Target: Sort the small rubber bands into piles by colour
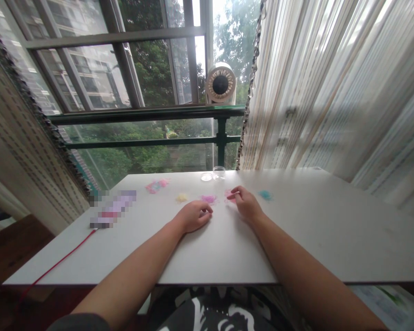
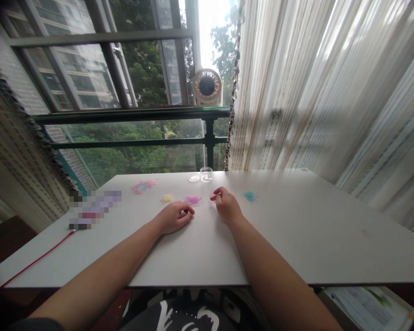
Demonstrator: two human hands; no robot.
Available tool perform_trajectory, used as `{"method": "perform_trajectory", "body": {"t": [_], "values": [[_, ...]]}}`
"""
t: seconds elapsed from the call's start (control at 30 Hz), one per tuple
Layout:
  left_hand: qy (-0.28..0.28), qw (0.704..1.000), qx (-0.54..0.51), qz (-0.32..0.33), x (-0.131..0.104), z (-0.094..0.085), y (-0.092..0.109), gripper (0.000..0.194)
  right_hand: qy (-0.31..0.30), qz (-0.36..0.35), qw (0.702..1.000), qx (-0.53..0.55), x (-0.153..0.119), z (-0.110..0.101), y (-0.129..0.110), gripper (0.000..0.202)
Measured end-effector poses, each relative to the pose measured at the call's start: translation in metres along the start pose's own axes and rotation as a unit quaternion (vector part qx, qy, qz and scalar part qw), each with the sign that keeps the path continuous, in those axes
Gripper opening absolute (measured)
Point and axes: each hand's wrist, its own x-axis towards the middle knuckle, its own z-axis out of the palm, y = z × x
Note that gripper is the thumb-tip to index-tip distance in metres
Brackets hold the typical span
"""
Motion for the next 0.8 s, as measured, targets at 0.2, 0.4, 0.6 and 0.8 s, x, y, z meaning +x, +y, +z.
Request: {"method": "perform_trajectory", "body": {"t": [0.2,0.4,0.6,0.8], "values": [[-0.013,1.000,-0.001,0.002,0.000,0.000,-0.001,0.017,-0.039,-0.017,0.999,-0.027,-0.004,0.001,-0.003,0.017],[-0.017,1.000,-0.004,0.004,0.000,0.000,-0.001,0.017,0.008,0.008,0.999,-0.042,0.001,-0.007,0.000,0.020],[-0.022,1.000,-0.005,0.013,0.000,0.000,-0.002,0.016,0.051,0.019,0.998,-0.036,0.006,-0.011,0.003,0.025],[-0.021,1.000,-0.004,0.020,0.000,0.000,-0.001,0.016,-0.036,-0.037,0.999,-0.015,0.001,-0.002,0.003,0.027]]}}
